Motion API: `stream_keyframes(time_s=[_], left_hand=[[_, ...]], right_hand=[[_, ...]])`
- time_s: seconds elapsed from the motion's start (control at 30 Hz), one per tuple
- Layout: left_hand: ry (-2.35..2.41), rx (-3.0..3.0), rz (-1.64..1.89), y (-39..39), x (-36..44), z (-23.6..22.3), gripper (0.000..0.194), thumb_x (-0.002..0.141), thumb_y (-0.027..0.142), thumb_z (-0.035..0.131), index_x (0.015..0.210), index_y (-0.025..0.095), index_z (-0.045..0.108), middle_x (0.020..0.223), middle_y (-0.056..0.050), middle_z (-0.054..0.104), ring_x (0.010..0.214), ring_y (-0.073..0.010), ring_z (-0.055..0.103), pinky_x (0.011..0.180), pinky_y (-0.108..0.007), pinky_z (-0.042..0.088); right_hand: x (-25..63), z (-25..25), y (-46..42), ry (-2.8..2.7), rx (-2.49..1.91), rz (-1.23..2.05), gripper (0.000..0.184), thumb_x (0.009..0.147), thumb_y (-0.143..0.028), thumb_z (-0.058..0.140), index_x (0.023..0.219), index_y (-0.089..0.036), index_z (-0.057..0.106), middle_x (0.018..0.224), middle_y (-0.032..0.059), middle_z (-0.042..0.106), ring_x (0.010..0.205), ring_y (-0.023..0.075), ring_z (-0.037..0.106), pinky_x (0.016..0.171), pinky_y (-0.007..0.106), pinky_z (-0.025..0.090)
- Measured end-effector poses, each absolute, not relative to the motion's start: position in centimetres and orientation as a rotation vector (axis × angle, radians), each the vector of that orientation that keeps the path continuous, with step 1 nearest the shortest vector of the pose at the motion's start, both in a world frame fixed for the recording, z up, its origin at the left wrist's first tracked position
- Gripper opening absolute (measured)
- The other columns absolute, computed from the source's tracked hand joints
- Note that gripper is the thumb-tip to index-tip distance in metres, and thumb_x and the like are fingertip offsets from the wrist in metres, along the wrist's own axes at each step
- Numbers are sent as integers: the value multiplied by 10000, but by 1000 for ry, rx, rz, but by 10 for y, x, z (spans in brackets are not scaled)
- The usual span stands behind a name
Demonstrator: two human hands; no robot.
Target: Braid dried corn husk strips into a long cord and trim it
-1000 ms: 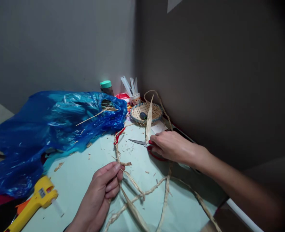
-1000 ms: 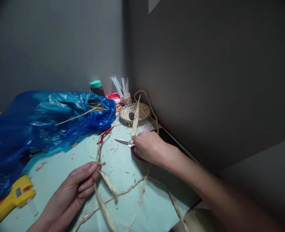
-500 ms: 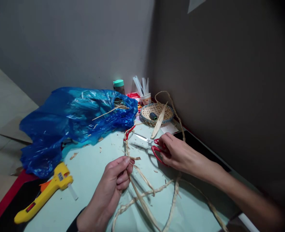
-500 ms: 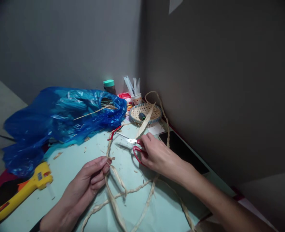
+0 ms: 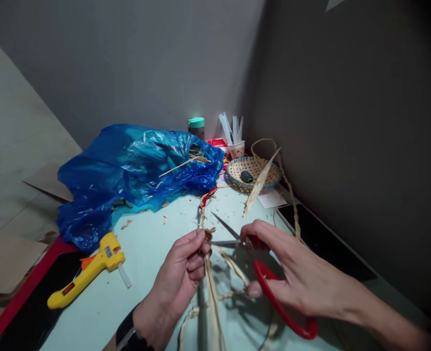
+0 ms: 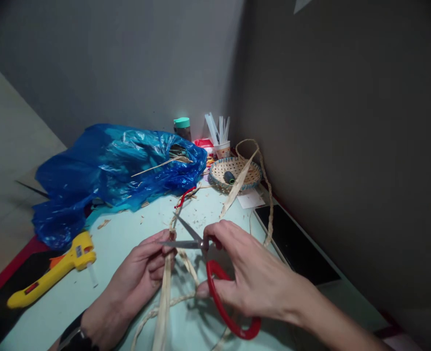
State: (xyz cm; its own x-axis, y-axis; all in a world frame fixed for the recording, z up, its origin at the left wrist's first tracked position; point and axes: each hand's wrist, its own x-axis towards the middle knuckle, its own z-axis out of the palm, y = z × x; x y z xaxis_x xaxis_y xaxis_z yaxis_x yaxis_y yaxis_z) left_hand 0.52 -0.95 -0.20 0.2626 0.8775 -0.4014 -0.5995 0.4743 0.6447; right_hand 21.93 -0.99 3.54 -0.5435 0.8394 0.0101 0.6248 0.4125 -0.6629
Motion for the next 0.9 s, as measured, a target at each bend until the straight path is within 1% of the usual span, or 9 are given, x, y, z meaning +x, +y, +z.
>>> stream_keyframes(time_s=[0.1,0.17,0.23,0.4,0.47,0.63,0.73,0.83,0.9], left_hand=[[811,406,1044,-10,7,-1,173,772,192,665,767,121,507,575,76,420,403,19,159,372,-127,86],[814,425,1050,-10,8,-1,199,726,168,690,760,129,498,556,90,384,406,16,148,373,-130,83],[819,454,1053,-10,10,-2,213,686,131,691,764,136,493,560,93,384,407,15,145,375,-134,80],[880,591,1042,-11,14,-7,98,733,107,571,775,147,492,605,23,538,406,3,195,384,-141,100],[896,624,1046,-12,14,-7,91,724,78,533,768,147,491,605,6,560,408,-1,210,388,-142,113],[902,604,1063,-13,13,-2,85,740,83,525,770,148,480,600,15,541,407,-1,208,387,-141,115],[907,582,1061,-14,14,-3,83,779,127,549,827,151,486,598,22,531,407,-2,216,389,-137,135],[906,578,1083,-15,14,-5,97,813,172,560,879,150,492,613,11,548,415,-9,251,395,-134,167],[905,582,1085,-15,14,-6,88,824,182,563,866,139,499,623,5,551,420,-7,256,396,-132,175]], right_hand=[[213,33,-15,-2416,-1258,808,455,786,-509,627,1098,-195,523,990,70,533,863,215,499,770,344,433],[210,31,-14,-2446,-1277,800,455,792,-533,610,1090,-199,527,972,65,527,837,209,495,758,342,429],[207,31,-12,-2473,-1289,811,474,794,-568,592,1087,-201,528,963,60,523,827,206,494,754,342,427],[199,33,-6,-2507,-1299,840,527,784,-637,561,1059,-188,532,931,58,518,810,207,500,732,340,431],[197,33,-4,-2517,-1305,827,523,790,-641,547,1043,-182,535,926,61,514,789,203,499,725,340,433],[198,30,-2,-2526,-1323,736,505,797,-629,544,1020,-176,544,906,65,508,781,208,496,699,334,430],[197,27,0,-2514,-1325,757,483,803,-602,556,1019,-170,542,899,65,521,758,199,504,689,324,427],[196,24,3,-2511,-1278,786,381,844,-520,546,992,-170,548,881,62,546,755,192,520,692,306,420],[196,22,3,-2504,-1243,805,303,868,-453,535,983,-173,549,872,56,564,750,184,529,686,288,415]])
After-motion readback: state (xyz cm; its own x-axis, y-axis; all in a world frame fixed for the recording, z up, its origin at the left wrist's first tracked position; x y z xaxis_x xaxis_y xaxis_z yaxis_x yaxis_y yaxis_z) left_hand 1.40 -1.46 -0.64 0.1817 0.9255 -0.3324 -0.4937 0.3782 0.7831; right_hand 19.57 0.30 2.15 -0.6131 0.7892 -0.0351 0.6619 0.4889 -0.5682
